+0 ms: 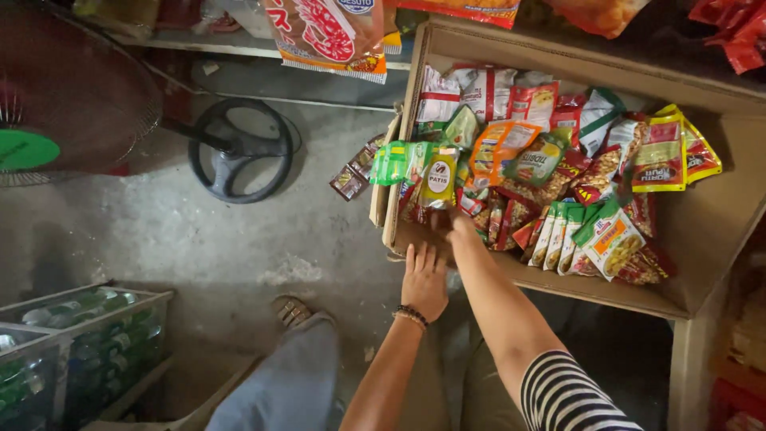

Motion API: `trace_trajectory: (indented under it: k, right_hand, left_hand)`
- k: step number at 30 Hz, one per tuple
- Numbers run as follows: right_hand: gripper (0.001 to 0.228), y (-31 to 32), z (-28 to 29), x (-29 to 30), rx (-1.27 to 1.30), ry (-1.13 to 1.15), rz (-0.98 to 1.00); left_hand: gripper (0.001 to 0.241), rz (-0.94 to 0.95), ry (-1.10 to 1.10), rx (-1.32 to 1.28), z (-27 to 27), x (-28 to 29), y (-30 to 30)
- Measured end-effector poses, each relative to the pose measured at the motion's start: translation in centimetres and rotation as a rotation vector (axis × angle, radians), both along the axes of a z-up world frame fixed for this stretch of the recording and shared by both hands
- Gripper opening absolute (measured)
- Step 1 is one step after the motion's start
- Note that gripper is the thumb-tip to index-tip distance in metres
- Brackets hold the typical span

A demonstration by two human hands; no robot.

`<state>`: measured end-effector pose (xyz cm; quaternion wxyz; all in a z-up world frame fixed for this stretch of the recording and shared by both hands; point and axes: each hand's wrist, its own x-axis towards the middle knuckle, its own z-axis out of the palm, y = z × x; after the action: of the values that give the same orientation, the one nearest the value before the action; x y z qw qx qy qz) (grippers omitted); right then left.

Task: Hanging product sachets on display hooks in a grocery store aisle.

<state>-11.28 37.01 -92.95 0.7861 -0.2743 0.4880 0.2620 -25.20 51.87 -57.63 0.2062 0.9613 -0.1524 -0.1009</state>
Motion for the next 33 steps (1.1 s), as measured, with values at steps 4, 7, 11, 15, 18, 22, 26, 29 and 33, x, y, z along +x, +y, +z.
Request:
trace_trajectory:
  k: [4,7,11,15,18,22,26,29,33]
  right_hand:
    - [0.020,0.2,8.4,0.0,-0.258,-0.132,0.065]
    - [0.015,-0.9,8.0,-1.9,-0.511,-0.262,0.077]
    - [0.019,-1.1,20.0,-3.9,-0.439,-0.356,0.087]
    - [0.011,-3.6,26.4,-9.1,-0.266,-0.400,0.025]
    - [0.009,-5.5,28.7,-13.3,-0.227,-0.508,0.038]
    - [0.013,-6.9,34.5,-18.4,-0.250,-0.618,0.164]
    - [0.014,-9.0,39.3,-22.5,-0.287,-0.590,0.264]
    - [0.014,-10.6,44.1,-23.6,-0.346,-0.547,0.261]
    - [0.019,-12.0,49.2,-24.5,-0.429,-0.448,0.179]
  left_hand:
    - [0.057,0.001,0.038,-0.059,0.3,0.0,0.2]
    - [0.051,0.037,-0.013,-0.112,-0.5,-0.1,0.2]
    - [0.047,0.136,-0.044,-0.330,-2.8,-0.3,0.2]
    - [0.039,0.454,0.051,-0.565,0.9,-0.5,-1.4]
    - [0.038,0.759,0.500,-0.925,0.1,-1.5,-3.5]
    - [0.039,0.733,1.247,-1.933,0.7,-3.5,-4.3]
    - [0.034,0.743,1.230,-2.080,1.8,-4.4,-5.6]
    - [0.033,0.633,1.249,-2.051,5.0,-4.4,-7.3]
    - [0.032,0.618,1.196,-1.878,9.1,-4.2,-10.4]
